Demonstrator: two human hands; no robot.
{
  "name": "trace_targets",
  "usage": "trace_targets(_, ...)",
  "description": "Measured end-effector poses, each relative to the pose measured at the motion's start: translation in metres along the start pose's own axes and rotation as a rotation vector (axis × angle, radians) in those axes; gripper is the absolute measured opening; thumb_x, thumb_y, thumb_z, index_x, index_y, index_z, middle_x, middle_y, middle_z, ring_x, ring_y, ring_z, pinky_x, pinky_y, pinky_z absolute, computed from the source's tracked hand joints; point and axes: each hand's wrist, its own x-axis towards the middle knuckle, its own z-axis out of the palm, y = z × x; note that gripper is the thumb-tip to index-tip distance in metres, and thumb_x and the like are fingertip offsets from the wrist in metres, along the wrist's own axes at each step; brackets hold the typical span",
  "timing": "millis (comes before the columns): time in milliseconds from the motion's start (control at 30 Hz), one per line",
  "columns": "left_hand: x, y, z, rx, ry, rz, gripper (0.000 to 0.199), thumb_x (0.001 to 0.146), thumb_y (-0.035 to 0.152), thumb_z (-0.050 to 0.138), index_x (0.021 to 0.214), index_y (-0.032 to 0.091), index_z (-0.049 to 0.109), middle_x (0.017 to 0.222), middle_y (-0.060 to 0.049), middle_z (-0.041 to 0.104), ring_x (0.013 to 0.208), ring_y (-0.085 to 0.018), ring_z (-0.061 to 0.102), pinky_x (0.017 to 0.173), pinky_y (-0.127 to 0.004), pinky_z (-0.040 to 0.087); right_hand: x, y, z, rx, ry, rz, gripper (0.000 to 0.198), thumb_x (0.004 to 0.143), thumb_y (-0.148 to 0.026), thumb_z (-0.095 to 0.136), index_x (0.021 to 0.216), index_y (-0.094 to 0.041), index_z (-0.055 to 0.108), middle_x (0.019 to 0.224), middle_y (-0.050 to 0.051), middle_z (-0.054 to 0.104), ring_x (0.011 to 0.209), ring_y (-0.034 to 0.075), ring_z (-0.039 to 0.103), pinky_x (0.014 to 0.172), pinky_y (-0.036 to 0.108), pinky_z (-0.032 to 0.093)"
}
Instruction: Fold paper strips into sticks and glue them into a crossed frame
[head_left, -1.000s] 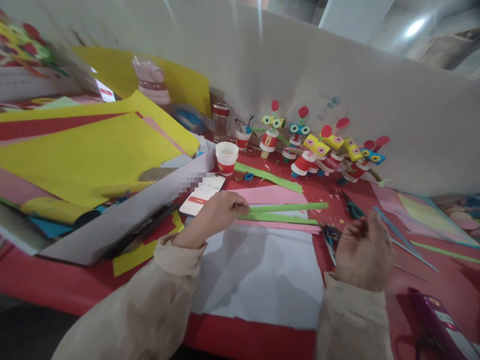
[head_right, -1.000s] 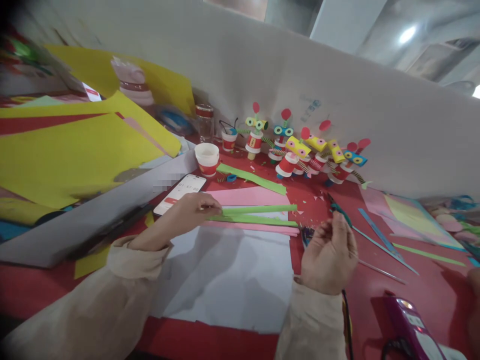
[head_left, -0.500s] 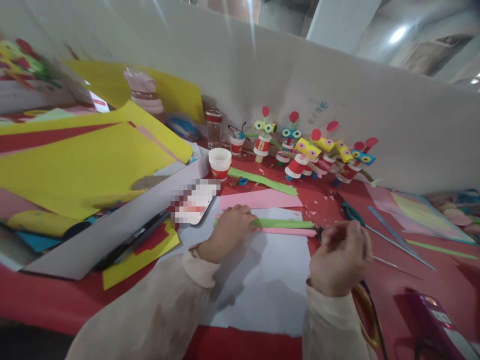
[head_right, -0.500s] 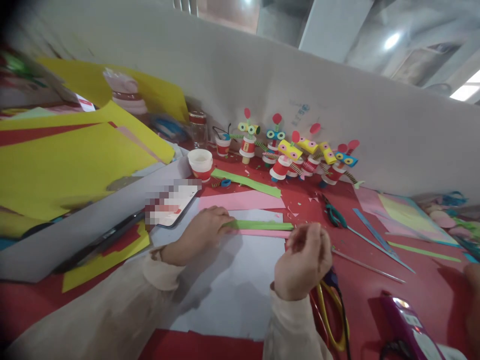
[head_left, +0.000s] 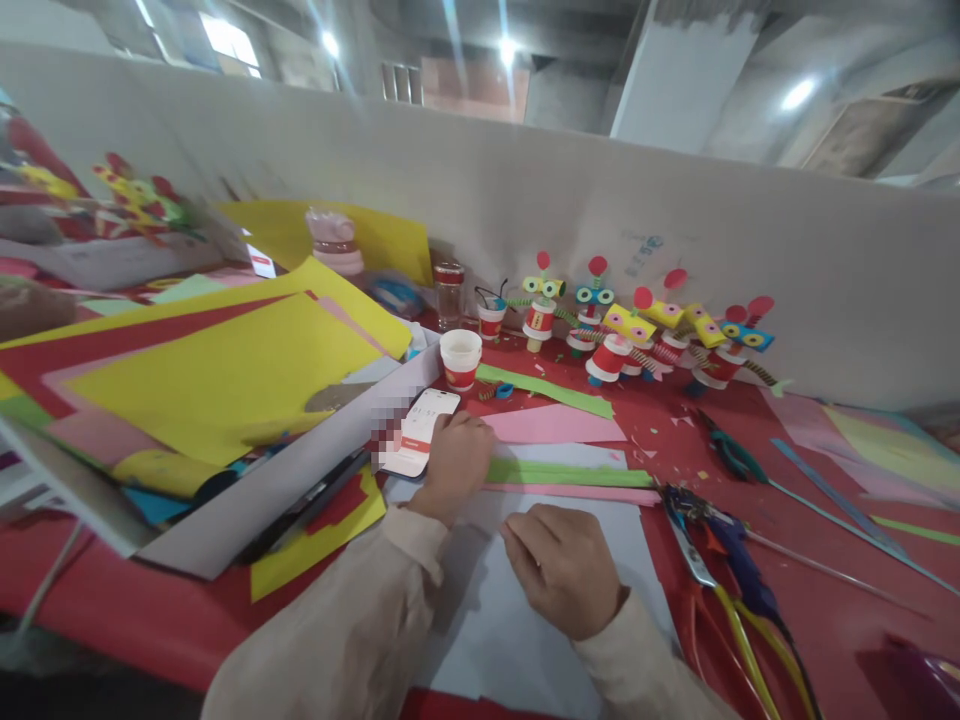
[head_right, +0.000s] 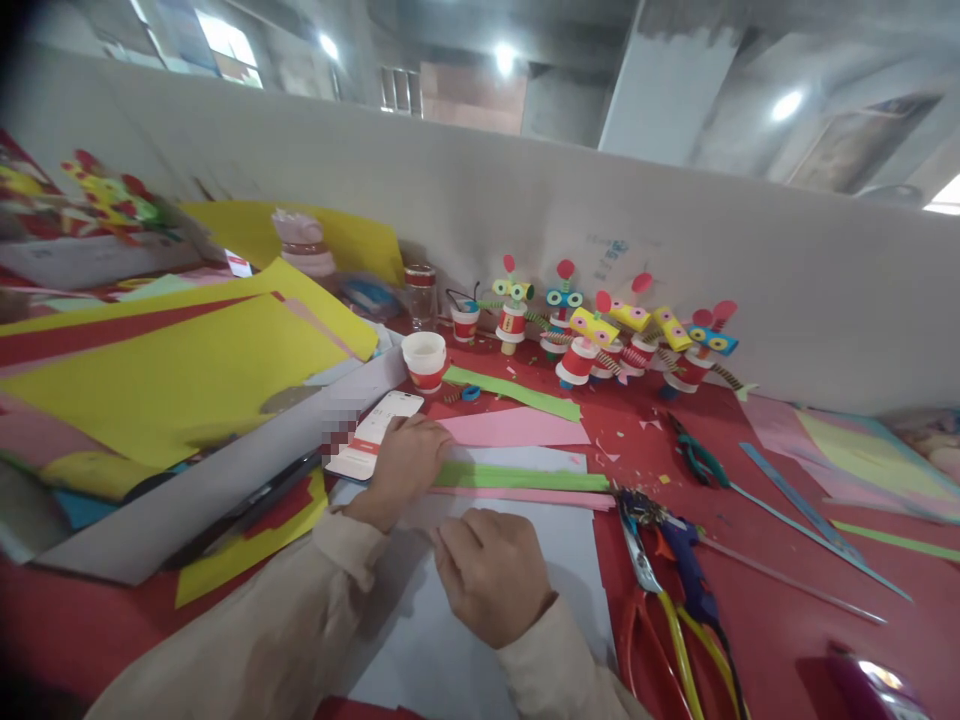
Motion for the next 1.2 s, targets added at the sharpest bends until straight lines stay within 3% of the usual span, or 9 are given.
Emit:
trace_targets(133, 0.004, 0.012, -0.011, 0.037, 0.118, 0.015, 0.018, 0.090, 0.022, 0.046, 0.086, 0.020, 0.064, 0.088, -0.005, 0.068, 0.088, -0.021, 0.054, 0.079, -0.037, 0.037, 0.000, 0.005, 0.002, -0.018, 0.157, 0.014, 0.010, 0.086, -0.015, 0.053, 0.089, -0.016, 0.062, 0.076, 0.004, 0.060, 0.069, 0.014, 0.056, 0.060, 0.026, 0.041)
trace_targets(233, -0.002, 0.027, -0.032, 0.048, 0.319, 0.179, 0.015, 0.090, 0.017, 0.048, 0.092, 0.020, 0.062, 0.097, -0.001, 0.069, 0.092, -0.017, 0.055, 0.085, -0.035, 0.036, 0.004, 0.007, -0.004, -0.279, 0.473, 0.094, 0.038, 0.079, -0.016, 0.066, 0.116, -0.012, 0.056, 0.105, 0.015, 0.058, 0.096, 0.023, 0.056, 0.078, 0.033, 0.047)
trace_targets(300, -0.016, 0.035, -0.050, 0.068, 0.384, 0.286, 0.016, 0.089, 0.013, 0.049, 0.092, 0.021, 0.062, 0.097, 0.001, 0.070, 0.092, -0.014, 0.056, 0.088, -0.034, 0.034, 0.005, 0.005, -0.012, -0.459, 0.558, 0.127, 0.048, 0.074, -0.020, 0.072, 0.119, -0.014, 0.056, 0.112, 0.017, 0.056, 0.109, 0.030, 0.050, 0.086, 0.041, 0.045)
trace_targets(400, -0.051, 0.039, -0.074, 0.059, 0.362, 0.317, 0.018, 0.089, 0.013, 0.049, 0.095, 0.023, 0.062, 0.098, 0.002, 0.071, 0.094, -0.014, 0.057, 0.090, -0.033, 0.034, -0.004, -0.005, -0.019, -0.487, 0.374, 0.079, 0.028, 0.078, -0.019, 0.067, 0.105, -0.023, 0.064, 0.117, 0.011, 0.059, 0.116, 0.034, 0.043, 0.092, 0.050, 0.036)
trace_targets(533, -0.109, 0.024, -0.094, 0.084, 0.056, 0.294, 0.021, 0.092, 0.013, 0.043, 0.094, 0.022, 0.062, 0.097, 0.001, 0.071, 0.090, -0.016, 0.058, 0.088, -0.036, 0.036, -0.034, -0.033, -0.008, -0.242, 0.023, 0.127, 0.015, 0.083, -0.013, 0.057, 0.087, -0.022, 0.067, 0.102, 0.006, 0.067, 0.100, 0.025, 0.053, 0.090, 0.045, 0.034)
trace_targets(667, -0.144, 0.011, -0.101, 0.042, -0.209, 0.128, 0.021, 0.089, 0.011, 0.044, 0.094, 0.021, 0.062, 0.095, -0.001, 0.069, 0.088, -0.018, 0.058, 0.087, -0.038, 0.037, -0.050, -0.055, 0.005, -0.141, -0.093, 0.287, 0.019, 0.083, -0.012, 0.055, 0.096, -0.020, 0.067, 0.097, 0.007, 0.068, 0.097, 0.023, 0.055, 0.086, 0.040, 0.036)
trace_targets(833, -0.141, 0.014, -0.100, 0.058, -0.305, 0.032, 0.026, 0.085, 0.005, 0.042, 0.094, 0.020, 0.061, 0.097, -0.003, 0.066, 0.090, -0.021, 0.057, 0.090, -0.041, 0.037, -0.039, -0.055, -0.002, -0.082, -0.174, 0.284, 0.020, 0.084, -0.025, 0.059, 0.102, -0.021, 0.066, 0.108, 0.007, 0.065, 0.104, 0.024, 0.053, 0.089, 0.040, 0.035)
trace_targets(1033, -0.136, 0.024, -0.102, 0.028, -0.352, -0.021, 0.028, 0.084, 0.006, 0.041, 0.097, 0.021, 0.061, 0.098, -0.004, 0.064, 0.094, -0.021, 0.056, 0.089, -0.040, 0.037, -0.043, -0.051, -0.003, -0.073, -0.202, 0.205, 0.017, 0.087, -0.015, 0.054, 0.087, -0.021, 0.070, 0.084, 0.003, 0.068, 0.080, 0.018, 0.055, 0.072, 0.032, 0.038)
trace_targets(1200, -0.132, 0.042, -0.094, 0.049, -0.384, 0.009, 0.019, 0.090, 0.021, 0.046, 0.097, 0.025, 0.063, 0.095, -0.003, 0.064, 0.089, -0.022, 0.055, 0.079, -0.039, 0.038, -0.045, -0.053, -0.003, 0.001, -0.222, 0.286, 0.019, 0.089, -0.019, 0.051, 0.084, -0.021, 0.069, 0.078, 0.004, 0.065, 0.077, 0.017, 0.054, 0.069, 0.029, 0.039)
